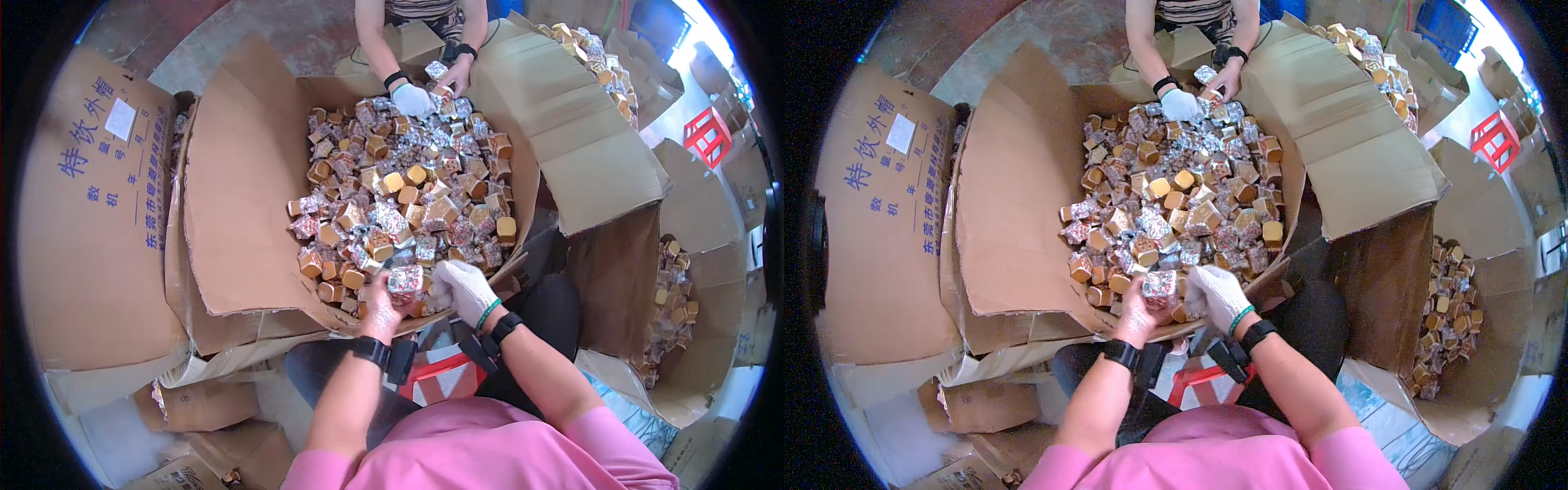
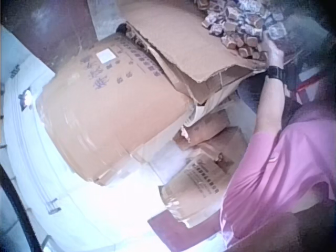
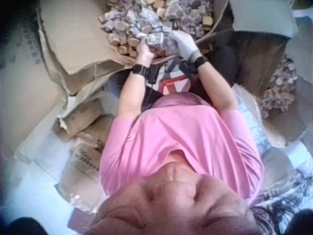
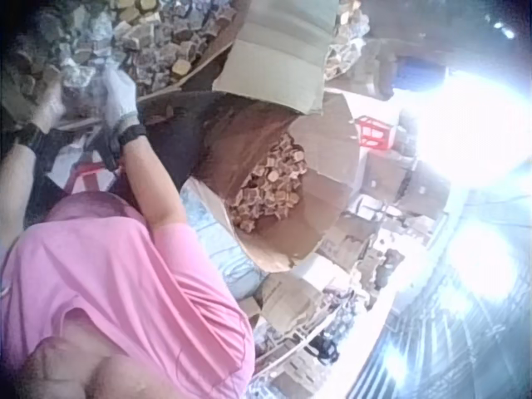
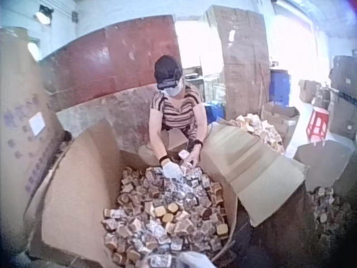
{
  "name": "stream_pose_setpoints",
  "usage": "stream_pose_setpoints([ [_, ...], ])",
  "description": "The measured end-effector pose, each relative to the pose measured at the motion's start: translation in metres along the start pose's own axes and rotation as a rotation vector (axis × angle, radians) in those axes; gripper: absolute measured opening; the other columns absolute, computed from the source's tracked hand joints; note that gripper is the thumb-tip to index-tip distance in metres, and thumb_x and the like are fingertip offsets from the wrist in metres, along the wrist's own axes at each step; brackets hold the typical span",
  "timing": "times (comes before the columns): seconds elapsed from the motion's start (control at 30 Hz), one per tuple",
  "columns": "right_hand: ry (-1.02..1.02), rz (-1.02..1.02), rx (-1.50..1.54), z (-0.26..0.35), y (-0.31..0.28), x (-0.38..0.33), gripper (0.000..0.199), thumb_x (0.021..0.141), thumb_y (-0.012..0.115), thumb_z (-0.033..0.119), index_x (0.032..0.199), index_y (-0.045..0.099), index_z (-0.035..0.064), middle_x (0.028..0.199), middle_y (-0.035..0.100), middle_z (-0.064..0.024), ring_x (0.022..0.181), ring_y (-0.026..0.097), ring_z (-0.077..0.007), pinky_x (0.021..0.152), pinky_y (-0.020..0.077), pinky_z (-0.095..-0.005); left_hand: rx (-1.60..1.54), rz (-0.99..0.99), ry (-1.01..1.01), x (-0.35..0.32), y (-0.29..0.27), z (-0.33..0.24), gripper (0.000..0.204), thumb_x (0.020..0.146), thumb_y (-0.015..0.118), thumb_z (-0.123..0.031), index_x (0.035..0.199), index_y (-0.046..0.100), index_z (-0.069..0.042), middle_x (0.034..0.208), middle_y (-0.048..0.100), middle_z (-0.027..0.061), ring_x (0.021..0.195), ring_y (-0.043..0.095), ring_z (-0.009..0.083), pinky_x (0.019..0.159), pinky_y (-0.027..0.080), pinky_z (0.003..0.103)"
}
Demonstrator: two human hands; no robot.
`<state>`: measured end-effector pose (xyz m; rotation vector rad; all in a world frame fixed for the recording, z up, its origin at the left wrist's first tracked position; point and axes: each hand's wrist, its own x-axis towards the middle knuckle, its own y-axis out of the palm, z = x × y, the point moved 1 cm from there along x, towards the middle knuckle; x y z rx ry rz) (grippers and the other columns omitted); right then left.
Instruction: Sorting small foil-wrapped cube-shaped objects from a large cardboard box into other containers.
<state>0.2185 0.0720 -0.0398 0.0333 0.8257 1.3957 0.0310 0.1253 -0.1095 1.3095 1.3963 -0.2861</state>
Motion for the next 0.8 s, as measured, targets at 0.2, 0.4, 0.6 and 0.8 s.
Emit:
stream_pose_setpoints([
  [0.2, -0.640, -0.214, -1.324, 0.004, -0.047, 0.017, 0.010, 0.076, 0.058, 0.009, 0.085, 0.063, 0.0063, 0.073, 0.062, -0.0150, 0.071, 0.064, -0.0314, 0.064, 0.0498, -0.0405, 1.008, -0.242, 0.622, 0.022, 0.018, -0.048, 0.026, 0.076, 0.060, -0.028, 0.065, 0.063, -0.004, 0.073, 0.065, 0.0086, 0.058, 0.059, 0.0223, 0.056, 0.046, 0.036],
  [0.4, -0.550, -0.066, -1.573, 0.021, -0.029, 0.005, 0.011, 0.074, 0.061, 0.020, 0.075, 0.061, 0.0082, 0.073, 0.063, -0.0145, 0.070, 0.063, -0.0338, 0.063, 0.0493, -0.0444, 1.719, -0.502, 0.607, 0.054, 0.071, -0.056, 0.055, 0.076, 0.065, -0.047, 0.100, 0.062, 0.002, 0.097, 0.066, 0.0232, 0.084, 0.062, 0.0385, 0.076, 0.047, 0.044],
  [0.6, -0.713, -0.093, -1.558, 0.017, -0.033, 0.009, 0.015, 0.076, 0.063, 0.022, 0.068, 0.057, 0.0105, 0.064, 0.057, -0.0110, 0.060, 0.060, -0.0306, 0.056, 0.0466, -0.0432, 1.508, -0.629, 0.477, 0.087, 0.079, -0.048, 0.091, 0.074, 0.068, -0.049, 0.131, 0.037, 0.014, 0.119, 0.055, 0.0326, 0.111, 0.056, 0.0410, 0.096, 0.043, 0.043],
  [0.8, -0.716, -0.108, -1.532, 0.014, -0.038, 0.014, 0.015, 0.074, 0.065, 0.020, 0.067, 0.056, 0.0098, 0.064, 0.055, -0.0109, 0.060, 0.059, -0.0322, 0.057, 0.0473, -0.0432, 1.502, -0.638, 0.433, 0.101, 0.071, -0.051, 0.093, 0.073, 0.067, -0.053, 0.132, 0.039, 0.013, 0.121, 0.055, 0.0318, 0.113, 0.055, 0.0392, 0.098, 0.042, 0.042],
])
